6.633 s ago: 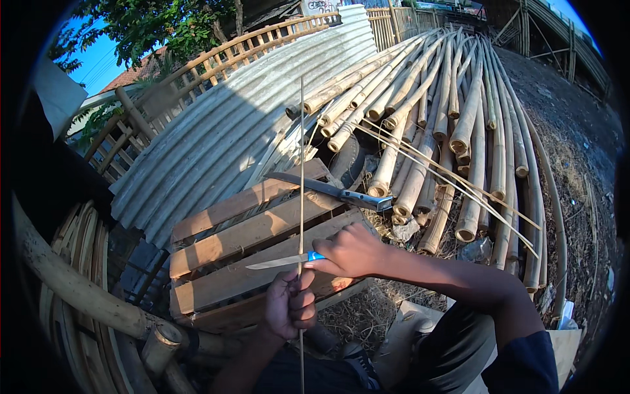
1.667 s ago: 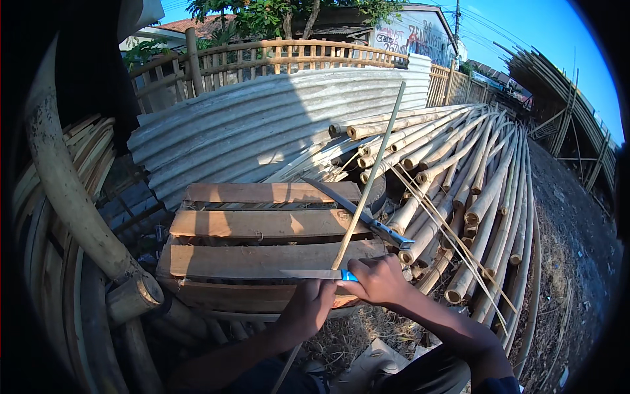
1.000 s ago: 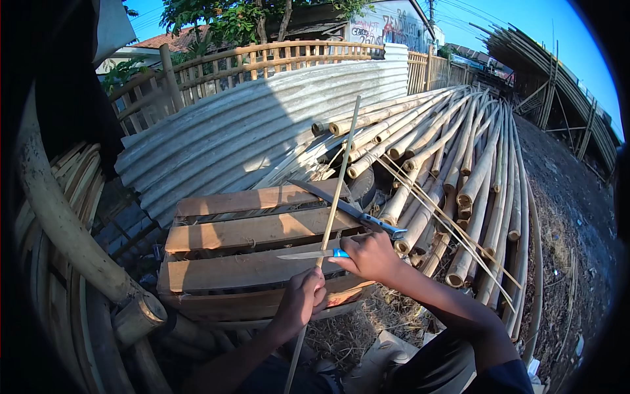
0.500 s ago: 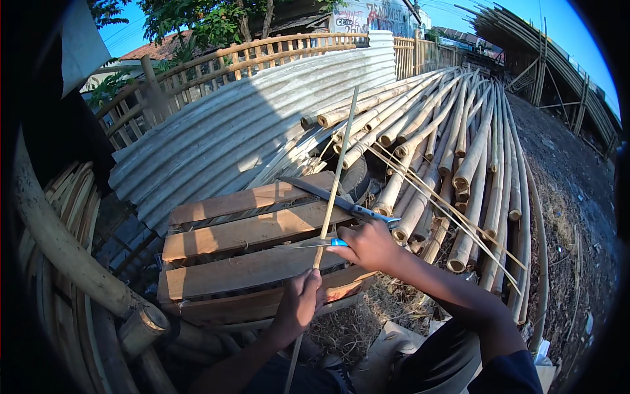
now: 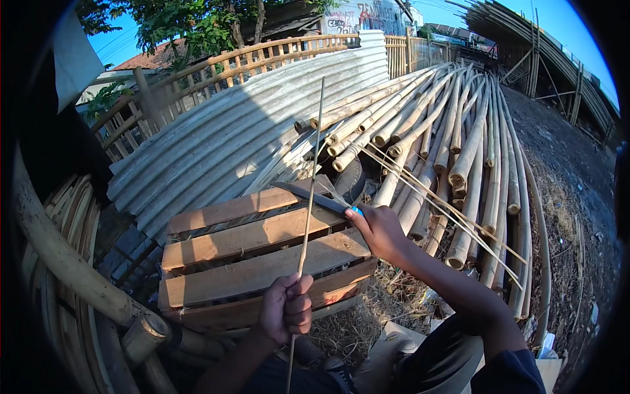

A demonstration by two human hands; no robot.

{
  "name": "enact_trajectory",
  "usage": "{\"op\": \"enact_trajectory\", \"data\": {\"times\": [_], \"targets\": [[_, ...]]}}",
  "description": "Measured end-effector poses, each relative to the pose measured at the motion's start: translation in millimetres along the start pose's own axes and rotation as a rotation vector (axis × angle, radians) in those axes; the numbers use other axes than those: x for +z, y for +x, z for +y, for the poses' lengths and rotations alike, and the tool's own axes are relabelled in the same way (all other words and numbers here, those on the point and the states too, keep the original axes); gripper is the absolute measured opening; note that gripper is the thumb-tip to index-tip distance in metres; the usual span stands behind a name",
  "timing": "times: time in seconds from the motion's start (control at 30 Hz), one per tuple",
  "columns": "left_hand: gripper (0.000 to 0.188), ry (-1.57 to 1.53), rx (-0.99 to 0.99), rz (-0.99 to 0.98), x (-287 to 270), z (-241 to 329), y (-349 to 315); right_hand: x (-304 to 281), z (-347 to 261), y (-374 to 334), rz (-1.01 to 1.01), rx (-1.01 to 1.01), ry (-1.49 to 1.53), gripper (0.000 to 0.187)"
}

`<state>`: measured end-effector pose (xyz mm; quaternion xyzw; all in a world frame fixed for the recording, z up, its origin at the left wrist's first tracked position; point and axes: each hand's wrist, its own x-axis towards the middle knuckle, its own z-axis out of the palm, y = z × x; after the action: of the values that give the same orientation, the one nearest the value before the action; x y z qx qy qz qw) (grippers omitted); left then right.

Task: Trimming and scraping a thin strip of bamboo using a small hand knife.

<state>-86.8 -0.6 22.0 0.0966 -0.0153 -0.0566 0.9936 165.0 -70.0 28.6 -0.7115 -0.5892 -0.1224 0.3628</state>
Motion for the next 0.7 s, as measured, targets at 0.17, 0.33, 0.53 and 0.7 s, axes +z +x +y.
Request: {"op": "enact_trajectory", "data": {"times": [0.17,0.33,0.53,0.7], "targets": [[0.034,0.360,0.121,0.276,16,-9,8,0,-53,-25,-0.101,-0.418,-0.114,0.041],[0.036,0.643,0.182,0.469,12,-13,6,10,-42,-20,-0.070,-0.266,-0.139,0.047],[0.034,0.672,0.182,0.496,14,-18,2,8,-30,-11,0.010,-0.112,0.002,0.046],[0.034,0.618,0.153,0.452,16,-19,7,0,-36,-16,-0.027,-0.418,-0.040,0.045]]}}
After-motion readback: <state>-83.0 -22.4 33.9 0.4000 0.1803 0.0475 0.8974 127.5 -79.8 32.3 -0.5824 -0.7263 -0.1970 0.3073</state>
